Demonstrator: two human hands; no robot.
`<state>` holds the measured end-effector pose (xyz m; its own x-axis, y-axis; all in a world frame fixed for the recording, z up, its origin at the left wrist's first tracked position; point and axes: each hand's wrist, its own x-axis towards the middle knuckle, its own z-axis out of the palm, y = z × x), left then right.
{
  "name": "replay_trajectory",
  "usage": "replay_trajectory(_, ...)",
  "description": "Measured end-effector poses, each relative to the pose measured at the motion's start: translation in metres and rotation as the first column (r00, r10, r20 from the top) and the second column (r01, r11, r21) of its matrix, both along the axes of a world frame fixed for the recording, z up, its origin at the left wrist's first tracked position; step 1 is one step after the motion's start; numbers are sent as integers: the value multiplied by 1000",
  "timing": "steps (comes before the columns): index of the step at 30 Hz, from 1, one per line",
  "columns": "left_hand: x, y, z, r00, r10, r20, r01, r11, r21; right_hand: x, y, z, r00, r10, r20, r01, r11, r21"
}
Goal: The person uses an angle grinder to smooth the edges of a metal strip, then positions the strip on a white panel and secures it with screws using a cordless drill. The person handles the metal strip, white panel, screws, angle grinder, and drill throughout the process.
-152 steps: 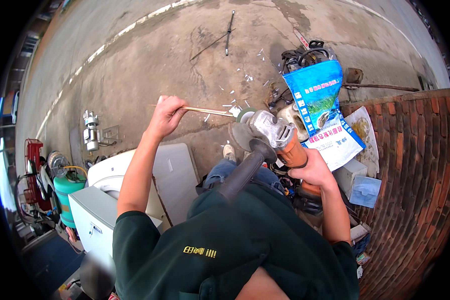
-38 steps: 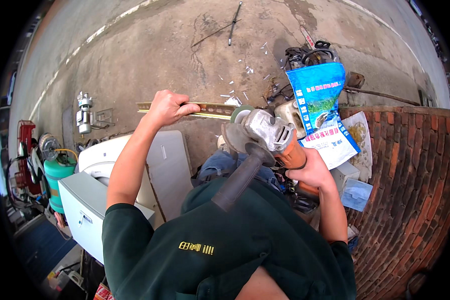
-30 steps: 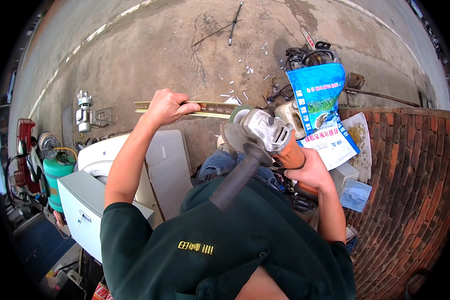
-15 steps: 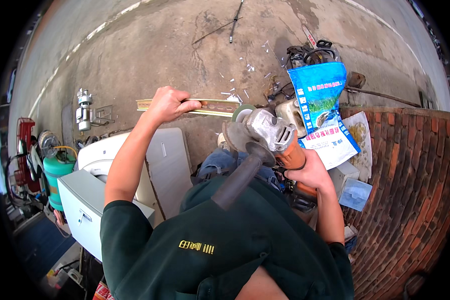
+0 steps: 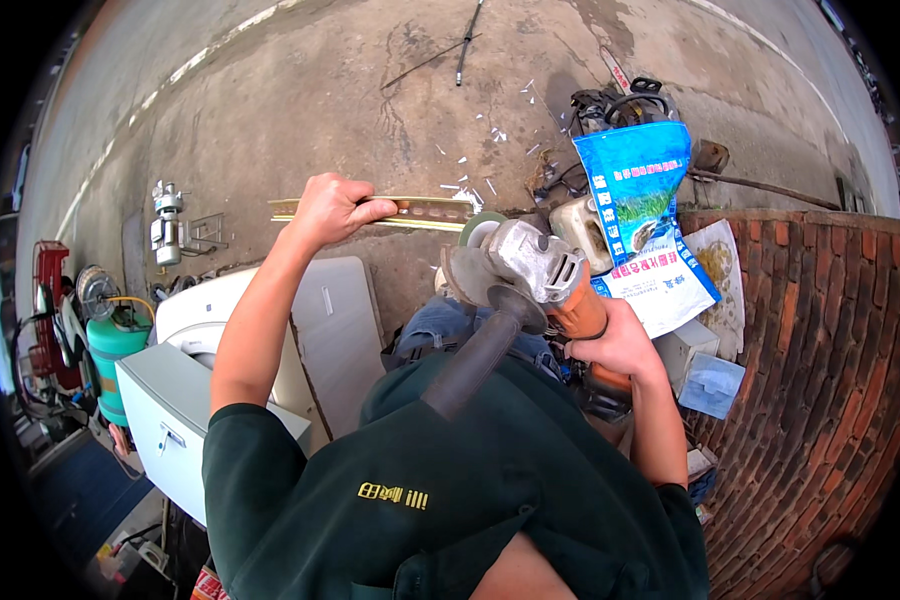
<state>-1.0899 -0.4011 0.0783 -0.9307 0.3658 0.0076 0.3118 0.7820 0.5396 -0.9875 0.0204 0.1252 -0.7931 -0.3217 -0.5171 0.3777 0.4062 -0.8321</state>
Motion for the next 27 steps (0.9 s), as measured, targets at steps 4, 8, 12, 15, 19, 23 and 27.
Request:
replay_trajectory(4,3,-5,-3,1000,7,-29,-8,1000,-30,4,2,0,999,41,10,-41,999,13)
replay_trajectory(8,0,-5,-7,998,21,-58,-21,1000,-13,0,3,-3,998,34,45,-35,999,26)
replay_trajectory(12,1,-1,-12,991,106,-88,-103,994,38,4,0,-9,999,25,22,-24,1000,-18)
replay_trajectory(15,4,1,-14,985,154,-79,-149,986,69,8,-1,-11,999,37,36,-38,999,9)
replay_trajectory(19,2,1,-15,983,124,-134,-126,992,-7,5,-1,-5,1000,31,5,-31,1000,3)
replay_trajectory(23,3,3,-15,986,126,-110,-126,992,9,1,-6,-1,1000,14,11,-15,999,46)
replay_trajectory(27,6,13,-17,950,204,237,-255,944,210,7,-10,-10,999,-24,-39,27,998,60)
